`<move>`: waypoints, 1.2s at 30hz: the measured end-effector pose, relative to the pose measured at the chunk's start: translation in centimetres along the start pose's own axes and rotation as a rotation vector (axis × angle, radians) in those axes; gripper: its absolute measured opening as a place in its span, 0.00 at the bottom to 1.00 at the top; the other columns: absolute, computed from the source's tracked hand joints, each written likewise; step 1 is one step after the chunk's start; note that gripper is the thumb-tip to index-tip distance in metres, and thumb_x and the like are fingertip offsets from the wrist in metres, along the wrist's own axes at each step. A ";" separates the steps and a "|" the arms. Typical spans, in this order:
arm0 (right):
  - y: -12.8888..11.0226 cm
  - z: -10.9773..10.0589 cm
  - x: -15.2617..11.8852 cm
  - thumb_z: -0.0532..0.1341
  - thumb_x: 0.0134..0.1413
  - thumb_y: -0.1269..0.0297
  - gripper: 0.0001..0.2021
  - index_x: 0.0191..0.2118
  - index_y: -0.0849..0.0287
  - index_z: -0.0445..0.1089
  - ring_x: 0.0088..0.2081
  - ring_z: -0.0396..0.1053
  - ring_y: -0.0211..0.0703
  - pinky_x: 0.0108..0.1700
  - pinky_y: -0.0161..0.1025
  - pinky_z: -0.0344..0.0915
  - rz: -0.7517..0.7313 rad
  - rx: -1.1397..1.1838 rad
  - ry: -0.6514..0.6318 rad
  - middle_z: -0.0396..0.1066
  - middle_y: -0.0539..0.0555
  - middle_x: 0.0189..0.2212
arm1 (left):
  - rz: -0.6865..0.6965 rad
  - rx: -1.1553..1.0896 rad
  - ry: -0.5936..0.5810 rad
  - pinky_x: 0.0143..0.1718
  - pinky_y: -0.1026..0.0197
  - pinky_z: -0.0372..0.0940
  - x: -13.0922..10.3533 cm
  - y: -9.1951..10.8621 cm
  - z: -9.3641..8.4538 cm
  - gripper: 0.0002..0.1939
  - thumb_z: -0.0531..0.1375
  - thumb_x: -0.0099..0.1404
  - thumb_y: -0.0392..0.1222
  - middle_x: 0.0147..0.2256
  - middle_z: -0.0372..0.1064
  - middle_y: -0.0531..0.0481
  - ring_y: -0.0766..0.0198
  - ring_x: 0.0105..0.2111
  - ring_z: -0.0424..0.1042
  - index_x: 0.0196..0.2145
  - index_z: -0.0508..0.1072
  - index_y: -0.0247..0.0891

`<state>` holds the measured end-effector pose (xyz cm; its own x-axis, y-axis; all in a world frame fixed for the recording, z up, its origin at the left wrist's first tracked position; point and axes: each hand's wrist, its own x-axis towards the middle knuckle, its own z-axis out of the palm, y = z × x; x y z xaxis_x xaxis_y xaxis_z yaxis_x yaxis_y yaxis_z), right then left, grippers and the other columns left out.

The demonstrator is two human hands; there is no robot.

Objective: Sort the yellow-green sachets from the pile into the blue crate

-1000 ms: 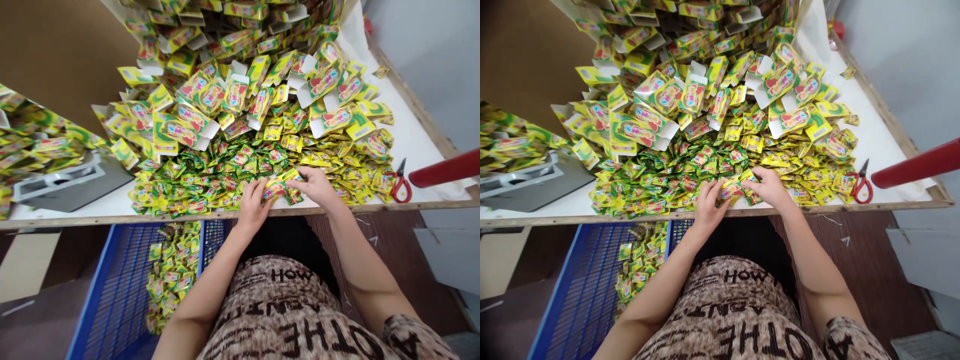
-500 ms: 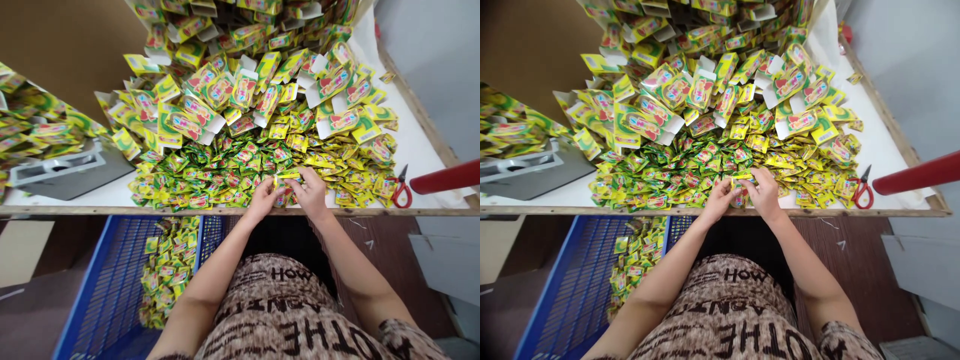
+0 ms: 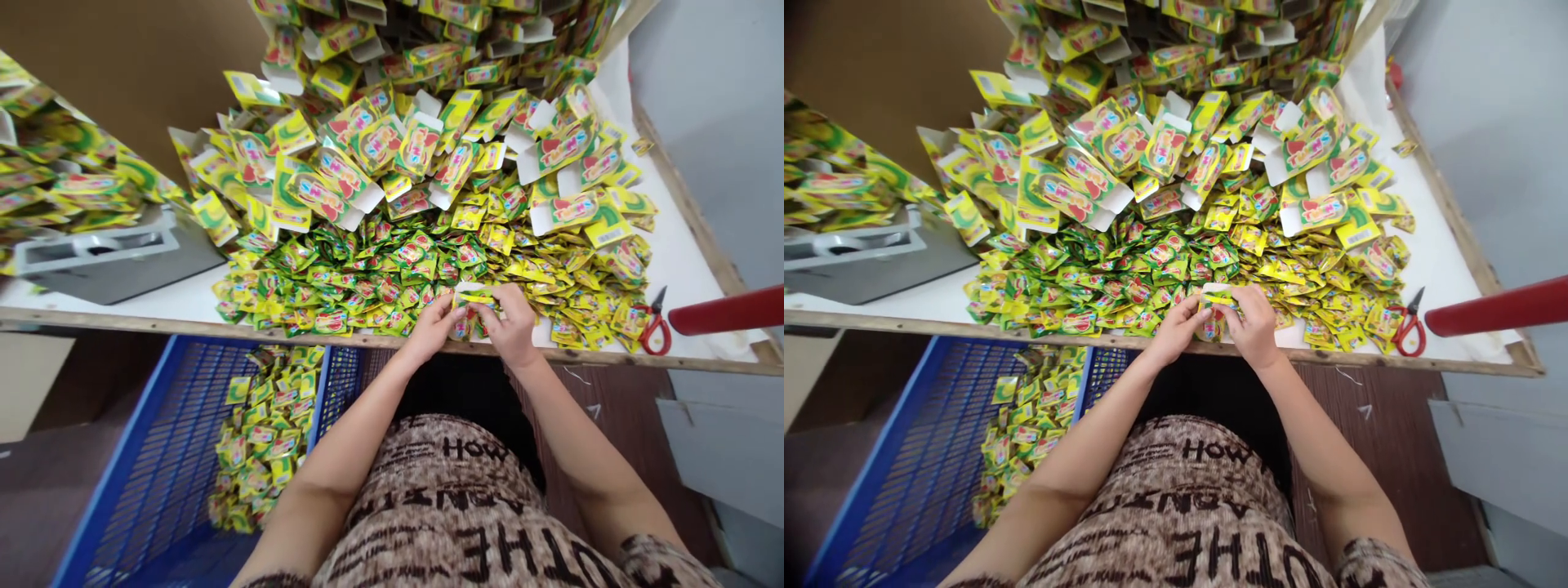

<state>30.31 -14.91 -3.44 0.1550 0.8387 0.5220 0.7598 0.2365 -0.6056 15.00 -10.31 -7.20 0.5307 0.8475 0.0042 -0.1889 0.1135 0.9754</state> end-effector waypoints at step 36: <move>-3.2 -4.3 4.5 0.60 0.58 0.70 0.08 0.43 0.60 0.73 0.40 0.73 0.48 0.43 0.40 0.65 -0.208 -0.224 -0.609 0.76 0.57 0.38 | -0.035 -0.047 -0.123 0.45 0.61 0.63 -0.7 0.2 -0.1 0.20 0.68 0.56 0.48 0.37 0.73 0.50 0.62 0.37 0.70 0.42 0.75 0.34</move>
<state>31.33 -14.05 3.40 -0.3420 0.9287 0.1434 0.8577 0.3708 -0.3562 14.48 -10.81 -7.03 0.6342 0.7731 0.0003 -0.2059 0.1686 0.9639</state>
